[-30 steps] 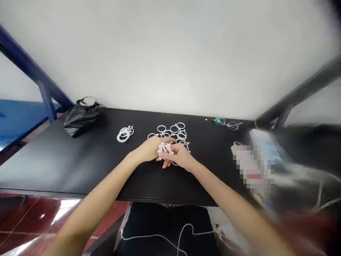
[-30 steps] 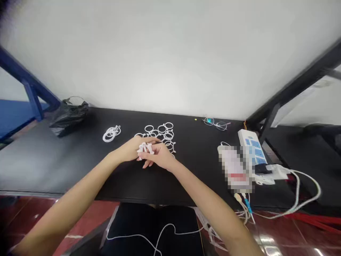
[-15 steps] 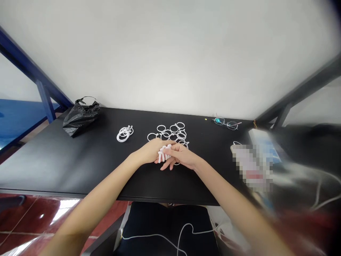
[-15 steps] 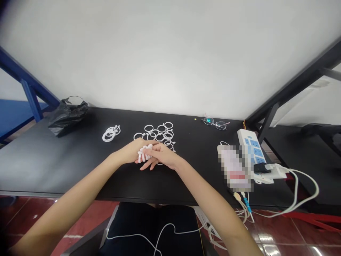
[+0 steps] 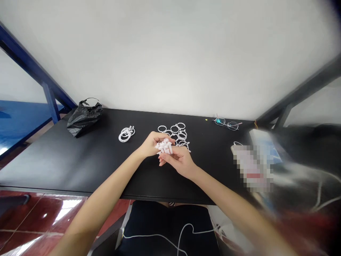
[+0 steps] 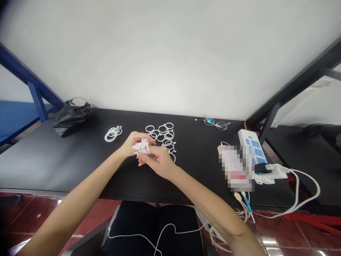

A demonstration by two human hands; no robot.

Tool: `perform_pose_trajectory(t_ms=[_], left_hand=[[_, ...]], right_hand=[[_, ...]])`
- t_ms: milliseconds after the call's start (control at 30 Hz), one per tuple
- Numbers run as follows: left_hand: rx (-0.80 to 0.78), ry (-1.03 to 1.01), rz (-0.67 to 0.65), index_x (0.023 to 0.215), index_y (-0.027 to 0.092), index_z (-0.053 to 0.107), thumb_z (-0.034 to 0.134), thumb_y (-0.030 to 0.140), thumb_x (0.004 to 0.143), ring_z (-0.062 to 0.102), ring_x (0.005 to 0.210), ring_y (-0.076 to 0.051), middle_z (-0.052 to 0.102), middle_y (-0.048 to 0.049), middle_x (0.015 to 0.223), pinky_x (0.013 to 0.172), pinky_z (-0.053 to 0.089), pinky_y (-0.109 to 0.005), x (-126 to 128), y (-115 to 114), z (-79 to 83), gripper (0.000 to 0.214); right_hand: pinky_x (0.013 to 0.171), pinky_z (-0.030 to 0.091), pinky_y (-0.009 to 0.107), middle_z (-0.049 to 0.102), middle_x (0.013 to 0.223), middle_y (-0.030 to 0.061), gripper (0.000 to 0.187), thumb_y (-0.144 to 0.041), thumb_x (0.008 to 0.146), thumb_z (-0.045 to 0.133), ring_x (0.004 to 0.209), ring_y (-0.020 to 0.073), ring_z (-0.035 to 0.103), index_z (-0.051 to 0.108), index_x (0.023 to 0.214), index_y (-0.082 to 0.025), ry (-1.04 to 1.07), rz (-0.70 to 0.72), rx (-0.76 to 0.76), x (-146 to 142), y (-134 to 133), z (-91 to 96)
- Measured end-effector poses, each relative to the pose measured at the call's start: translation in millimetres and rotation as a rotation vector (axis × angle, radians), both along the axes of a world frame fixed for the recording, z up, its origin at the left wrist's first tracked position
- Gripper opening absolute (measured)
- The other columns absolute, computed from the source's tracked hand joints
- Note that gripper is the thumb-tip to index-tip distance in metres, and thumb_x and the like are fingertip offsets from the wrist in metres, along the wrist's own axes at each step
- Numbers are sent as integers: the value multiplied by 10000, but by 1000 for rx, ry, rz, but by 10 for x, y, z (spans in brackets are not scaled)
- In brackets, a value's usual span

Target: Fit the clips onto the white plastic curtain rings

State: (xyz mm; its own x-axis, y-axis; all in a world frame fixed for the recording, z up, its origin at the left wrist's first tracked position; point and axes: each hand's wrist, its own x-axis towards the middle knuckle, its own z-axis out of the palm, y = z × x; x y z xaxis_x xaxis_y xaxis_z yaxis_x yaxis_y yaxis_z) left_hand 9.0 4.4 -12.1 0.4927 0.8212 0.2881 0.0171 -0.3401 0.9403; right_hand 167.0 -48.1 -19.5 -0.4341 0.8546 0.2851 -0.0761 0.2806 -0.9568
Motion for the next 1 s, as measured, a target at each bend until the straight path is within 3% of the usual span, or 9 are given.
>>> perform_pose_trajectory(t_ms=[167,367,433,500,567,667,767,867,1000], left_hand=[[-201,37,88,733,102,700,652,457,804,444,387,-71,568,1,489,369,320,-176,20,-19,9,365],[-88,140,58,691,114,642,640,266,733,460,384,-63,569,24,504,374,336,-160,-116,84,-59,157],[-69,281,71,669,127,617,591,228,718,451,369,-61,541,40,482,370,329,-155,-314,128,-33,115],[-82,487,140,642,136,605,538,220,712,455,351,-67,568,28,486,366,326,-162,-596,171,43,129],[-83,654,238,596,149,583,541,253,698,462,353,-78,565,22,466,380,343,-172,-920,218,156,152],[-164,894,303,544,167,549,562,307,674,499,394,-108,598,-6,481,423,388,-197,-1363,315,312,192],[-272,1119,262,452,182,498,570,331,628,540,425,-152,577,-41,445,446,421,-229,-1640,432,353,242],[-348,1155,330,569,177,562,603,341,579,592,486,-173,607,-41,521,479,470,-239,-1744,506,295,170],[-447,1118,412,933,152,616,620,391,592,626,550,-193,656,-50,639,508,520,-259,-1768,488,251,417]], right_hand=[[677,607,286,735,723,38,244,-371,897,618,679,164,733,715,814,-163,-36,34,96,16,-21,46],[660,602,294,716,812,41,304,-460,861,641,659,158,726,702,888,-163,21,3,-161,18,128,-4],[589,576,257,720,866,47,341,-491,795,697,658,154,720,708,931,-179,55,-108,-195,44,215,-20],[550,554,234,717,1030,66,345,-501,774,706,666,139,714,706,928,-192,97,-235,-228,83,290,-16],[540,541,221,714,1060,69,337,-497,778,698,642,118,696,698,908,-185,122,-314,-263,114,334,-5],[530,528,212,722,998,63,330,-481,767,709,595,99,668,684,869,-169,133,-329,-306,119,347,-13],[516,525,222,724,968,66,335,-480,741,724,566,99,655,673,837,-163,127,-302,-325,95,341,-52],[510,520,224,724,944,63,323,-469,731,726,560,99,650,673,820,-163,120,-309,-322,94,350,-70],[501,501,217,719,901,50,287,-444,739,709,553,95,637,668,804,-167,125,-354,-308,130,376,-47]])
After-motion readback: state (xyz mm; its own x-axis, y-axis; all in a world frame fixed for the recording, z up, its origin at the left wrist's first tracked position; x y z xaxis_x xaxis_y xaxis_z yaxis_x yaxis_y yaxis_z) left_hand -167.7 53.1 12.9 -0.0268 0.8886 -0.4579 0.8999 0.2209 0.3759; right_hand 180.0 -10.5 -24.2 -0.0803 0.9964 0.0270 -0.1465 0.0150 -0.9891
